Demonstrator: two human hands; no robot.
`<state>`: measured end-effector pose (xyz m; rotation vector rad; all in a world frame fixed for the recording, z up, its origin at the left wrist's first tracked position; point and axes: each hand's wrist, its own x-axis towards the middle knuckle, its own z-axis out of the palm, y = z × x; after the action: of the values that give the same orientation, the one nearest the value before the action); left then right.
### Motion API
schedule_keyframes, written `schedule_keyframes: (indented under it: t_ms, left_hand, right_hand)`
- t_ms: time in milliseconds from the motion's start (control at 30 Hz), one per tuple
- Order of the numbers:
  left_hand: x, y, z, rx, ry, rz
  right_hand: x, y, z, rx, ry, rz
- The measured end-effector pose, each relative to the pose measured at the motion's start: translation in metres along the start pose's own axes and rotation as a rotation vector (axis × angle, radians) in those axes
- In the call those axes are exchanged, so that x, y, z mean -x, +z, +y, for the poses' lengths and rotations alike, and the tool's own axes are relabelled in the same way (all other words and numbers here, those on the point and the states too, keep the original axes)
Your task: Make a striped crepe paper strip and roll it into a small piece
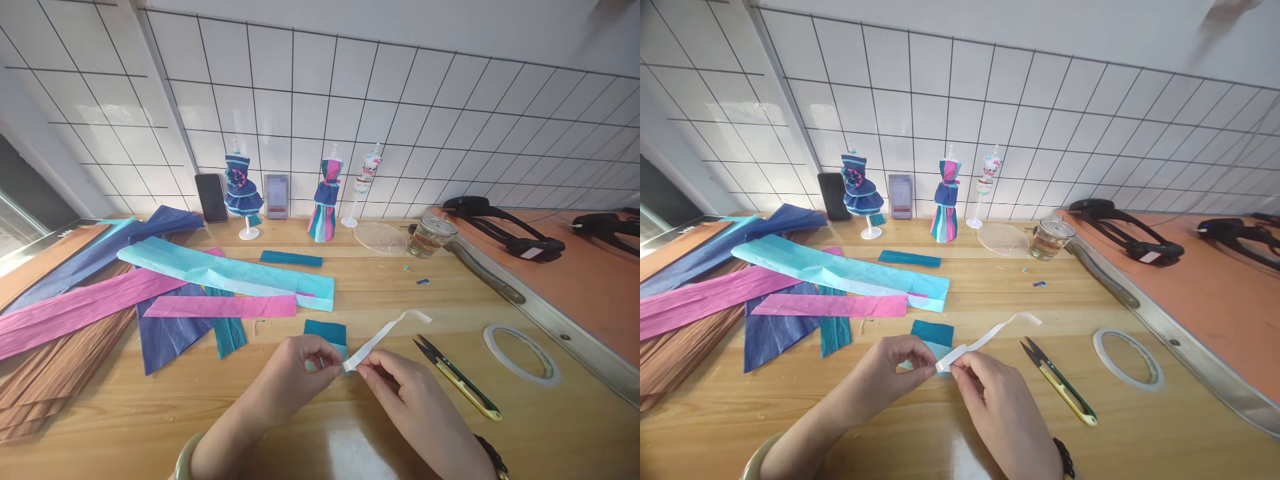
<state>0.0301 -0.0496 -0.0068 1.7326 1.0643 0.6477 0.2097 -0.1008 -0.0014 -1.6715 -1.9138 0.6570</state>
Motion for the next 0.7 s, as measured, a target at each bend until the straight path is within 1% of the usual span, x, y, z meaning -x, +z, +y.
schedule_keyframes:
  t_ms: [133, 267, 367, 533, 700]
  left_hand:
    - [-0.001, 0.000, -0.002, 0.055, 0.002, -0.022]
    - [-0.002, 0.001, -0.004, 0.145, 0.034, -0.050]
    - [-0.001, 0.001, -0.003, 0.207, 0.042, -0.068]
    - [0.000, 0.001, -0.002, 0.243, 0.012, -0.068]
    - [0.000, 0.002, -0.006, 0.242, -0.006, -0.061]
  right_hand:
    - [0.000, 0.000, 0.000, -0.028, 0.038, -0.004]
    - [-0.002, 0.002, -0.002, 0.025, 0.051, 0.026]
    - [-0.004, 0.002, -0.004, 0.073, 0.031, 0.054]
    - [-0.006, 0.006, -0.004, 0.212, -0.029, 0.135]
    - [-0.009, 0.012, 0.001, 0.386, -0.059, 0.262]
